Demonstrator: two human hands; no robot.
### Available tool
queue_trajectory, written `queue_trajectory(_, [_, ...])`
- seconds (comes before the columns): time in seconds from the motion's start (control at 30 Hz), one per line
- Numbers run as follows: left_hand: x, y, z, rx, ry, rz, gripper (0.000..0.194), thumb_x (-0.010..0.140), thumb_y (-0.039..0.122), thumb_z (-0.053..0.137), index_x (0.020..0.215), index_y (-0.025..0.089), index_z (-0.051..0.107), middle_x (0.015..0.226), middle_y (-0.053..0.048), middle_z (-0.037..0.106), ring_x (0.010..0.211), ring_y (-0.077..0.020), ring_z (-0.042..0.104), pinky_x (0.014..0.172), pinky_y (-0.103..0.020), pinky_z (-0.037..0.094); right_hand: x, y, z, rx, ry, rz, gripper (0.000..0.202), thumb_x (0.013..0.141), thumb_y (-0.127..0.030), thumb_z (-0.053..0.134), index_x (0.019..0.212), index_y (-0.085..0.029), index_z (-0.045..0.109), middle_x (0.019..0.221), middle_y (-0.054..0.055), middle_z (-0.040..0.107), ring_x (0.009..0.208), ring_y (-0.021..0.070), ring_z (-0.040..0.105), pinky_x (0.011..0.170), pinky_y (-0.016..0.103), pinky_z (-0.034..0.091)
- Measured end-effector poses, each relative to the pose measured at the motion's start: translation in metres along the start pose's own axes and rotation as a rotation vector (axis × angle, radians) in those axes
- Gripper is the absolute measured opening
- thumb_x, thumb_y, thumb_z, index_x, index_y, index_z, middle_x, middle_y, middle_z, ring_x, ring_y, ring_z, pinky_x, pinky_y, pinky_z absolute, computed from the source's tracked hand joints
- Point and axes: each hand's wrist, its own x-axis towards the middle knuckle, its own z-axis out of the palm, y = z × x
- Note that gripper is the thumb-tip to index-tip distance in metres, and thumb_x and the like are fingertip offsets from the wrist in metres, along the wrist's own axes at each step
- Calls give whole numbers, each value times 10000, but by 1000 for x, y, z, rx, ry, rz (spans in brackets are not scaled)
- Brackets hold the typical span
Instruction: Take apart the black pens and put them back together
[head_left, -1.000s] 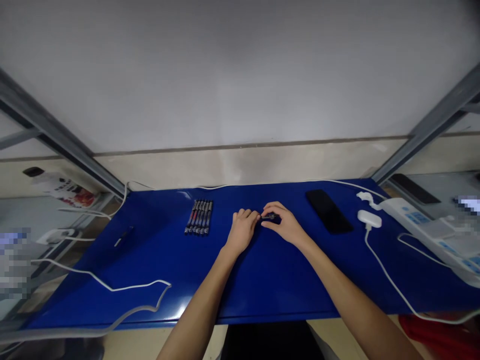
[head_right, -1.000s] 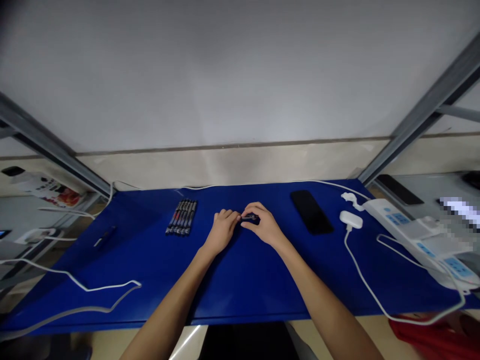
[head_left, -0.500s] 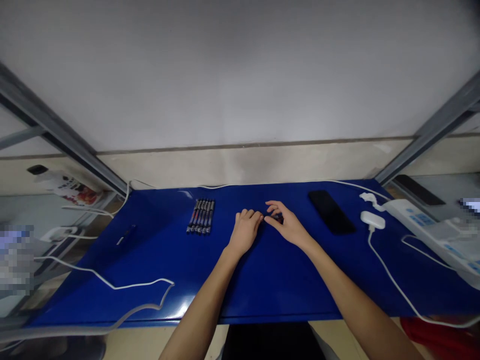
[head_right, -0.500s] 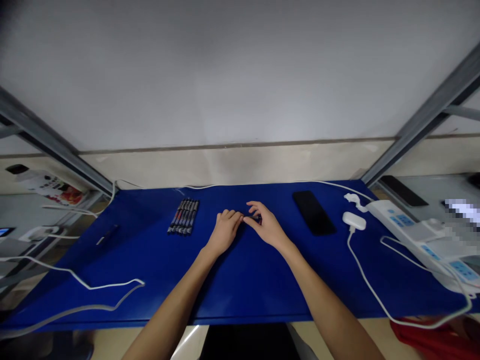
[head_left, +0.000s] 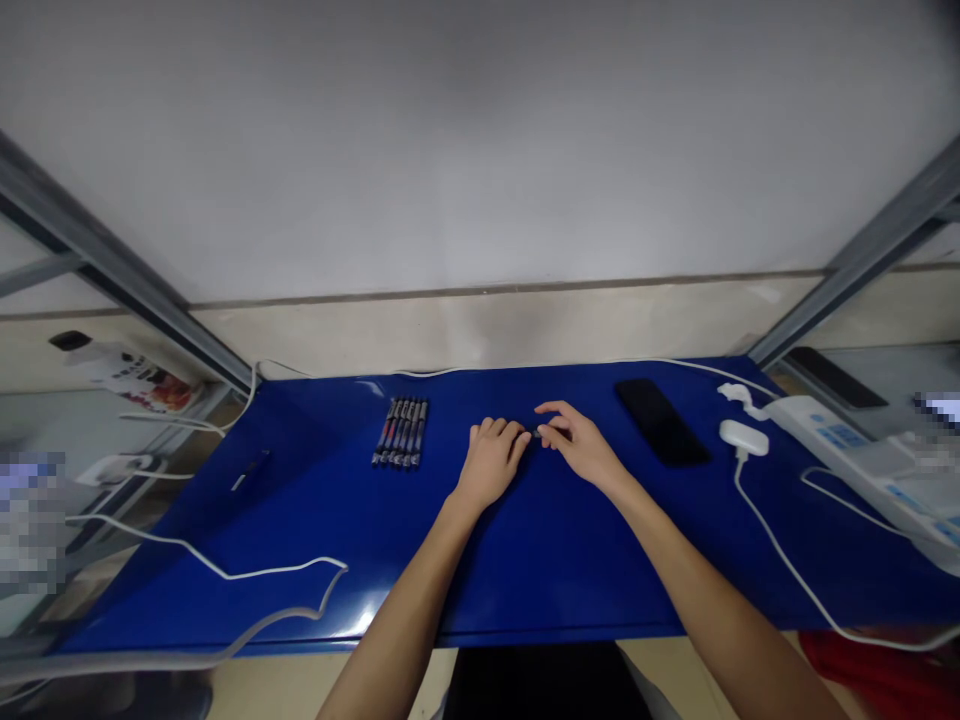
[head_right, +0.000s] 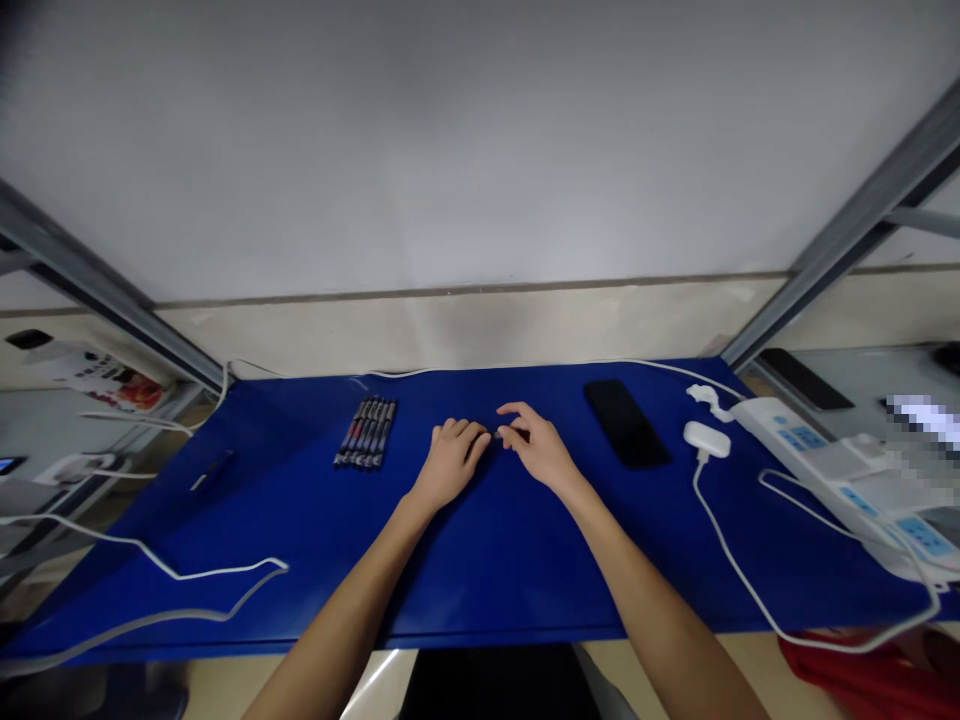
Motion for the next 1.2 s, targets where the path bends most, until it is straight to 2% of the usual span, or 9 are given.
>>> queue_trajectory(0.1, [1,-2,0,1,21,-27,319,1020,396,339,991,218,602,926,-37,622,898,-200,488,770,-344,303,2,1,-2,-27,54,-42,284,836,-263,633,1118,-237,606,919,38,693,879,187,659,756,319,513])
queue_trajectory(0.2, [1,-4,-1,-20,42,-52,317,1019,387,345,973,219,610,923,-33,637,885,-197,493,764,-340,296,2,1,-4,-29,70,-32,201,838,-286,633,1031,-233,654,991,56,695,935,200,658,807,342,518])
queue_trajectory(0.33, [3,-5,-2,-50,97,-133,286,996,358,404,872,209,614,829,-26,640,851,-191,507,755,-328,285,2,-1,-7,48,111,37,201,877,-360,597,1003,-220,668,860,43,691,772,182,659,725,327,517])
queue_trajectory(0.47, [7,-9,-5,-88,145,-273,297,960,314,450,712,196,564,693,-13,597,761,-179,501,707,-309,270,3,0,-12,122,253,52,232,873,-399,606,985,-207,673,655,0,606,598,150,570,565,276,444])
queue_trajectory(0.67, [9,-18,-11,-229,215,-473,380,955,307,421,592,194,424,588,2,518,641,-158,452,628,-292,233,8,12,-18,128,483,3,196,851,-396,636,920,-214,611,674,-7,591,615,151,560,593,282,444])
queue_trajectory(0.87, [9,-17,-10,-258,237,-457,455,948,463,446,580,197,443,567,4,510,631,-160,444,627,-283,237,6,20,-12,-324,280,-30,73,836,-268,629,889,-221,647,914,56,658,861,228,616,799,383,491])
queue_trajectory(1.0, [9,-14,-8,-239,234,-444,468,934,498,468,577,195,474,571,0,536,639,-163,458,648,-283,257,1,17,-10,-548,107,-129,156,869,-282,618,1009,-251,680,1044,80,622,971,265,574,909,454,462])
queue_trajectory(1.1, [9,-15,-8,-213,234,-433,472,928,511,478,579,194,490,580,-2,557,650,-167,469,667,-288,268,-1,13,-9,-574,74,-148,225,888,-323,612,1099,-268,666,1096,91,600,1013,278,565,913,458,470])
queue_trajectory(1.2, [9,-16,-7,-202,230,-430,475,925,519,481,580,192,498,593,-5,573,663,-171,480,670,-291,267,-1,8,-8,-532,122,-177,227,908,-355,589,1097,-252,662,1103,98,600,1039,274,567,929,439,467])
